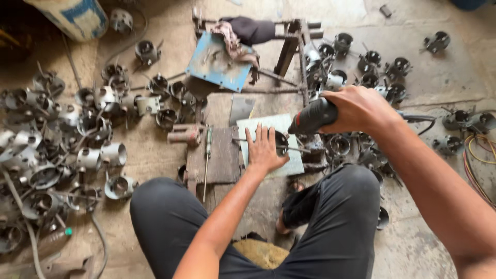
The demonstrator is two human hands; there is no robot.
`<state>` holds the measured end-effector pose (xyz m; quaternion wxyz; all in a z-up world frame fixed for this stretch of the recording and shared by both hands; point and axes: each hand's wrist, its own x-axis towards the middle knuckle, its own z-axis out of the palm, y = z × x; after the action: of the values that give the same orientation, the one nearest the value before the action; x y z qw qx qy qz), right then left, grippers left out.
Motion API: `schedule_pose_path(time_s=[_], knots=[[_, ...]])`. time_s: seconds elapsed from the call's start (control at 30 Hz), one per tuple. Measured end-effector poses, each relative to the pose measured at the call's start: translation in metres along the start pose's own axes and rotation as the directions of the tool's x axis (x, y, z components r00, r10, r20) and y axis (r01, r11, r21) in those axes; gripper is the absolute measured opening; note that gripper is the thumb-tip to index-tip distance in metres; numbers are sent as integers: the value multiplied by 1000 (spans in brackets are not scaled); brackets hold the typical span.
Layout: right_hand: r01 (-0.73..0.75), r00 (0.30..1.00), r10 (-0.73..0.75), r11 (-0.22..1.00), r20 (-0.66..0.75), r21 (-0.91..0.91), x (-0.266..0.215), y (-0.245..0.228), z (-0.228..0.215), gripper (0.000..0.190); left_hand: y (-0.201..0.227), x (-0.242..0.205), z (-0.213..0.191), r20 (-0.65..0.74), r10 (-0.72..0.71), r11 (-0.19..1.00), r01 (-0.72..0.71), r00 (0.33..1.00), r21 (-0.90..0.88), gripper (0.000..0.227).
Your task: The person sits on the floor and uses a handheld power drill to bore holes into small, cylindrical metal parts. They hold each part steady with their left hand while operating the drill with their right hand, then place the finished part into a pile on the floor.
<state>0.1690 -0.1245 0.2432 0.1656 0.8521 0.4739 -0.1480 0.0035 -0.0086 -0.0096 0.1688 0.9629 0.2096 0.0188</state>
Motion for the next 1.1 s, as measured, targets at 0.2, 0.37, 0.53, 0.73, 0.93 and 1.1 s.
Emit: schedule_pose_path(time_s=[0.2, 0.37, 0.53, 0.73, 0.93, 1.1], knots=[[-68, 992, 74, 996, 103, -54, 31, -10, -20, 64, -1, -2, 10, -73, 42, 999, -39, 996, 37, 116], [-54, 994, 60, 996, 89, -76, 28, -26, -20, 69, -1, -5, -1, 57, 5, 1000, -7, 998, 29, 116], [-85, 989, 98, 989, 107, -120, 27, -31, -23, 73, 0, -1, -5, 39, 16, 999, -18, 999, 33, 116], [-80, 994, 82, 996, 66, -38, 30, -29, -24, 65, -4, -4, 9, 7, 33, 999, -34, 999, 36, 110], [-47, 998, 51, 992, 38, -120, 29, -29, -19, 60, -4, -3, 17, 10, 33, 998, -34, 999, 54, 109], [-21, 1000, 22, 989, 6, -143, 28, -28, -23, 61, -5, -2, 12, -32, 41, 997, -39, 999, 63, 108]])
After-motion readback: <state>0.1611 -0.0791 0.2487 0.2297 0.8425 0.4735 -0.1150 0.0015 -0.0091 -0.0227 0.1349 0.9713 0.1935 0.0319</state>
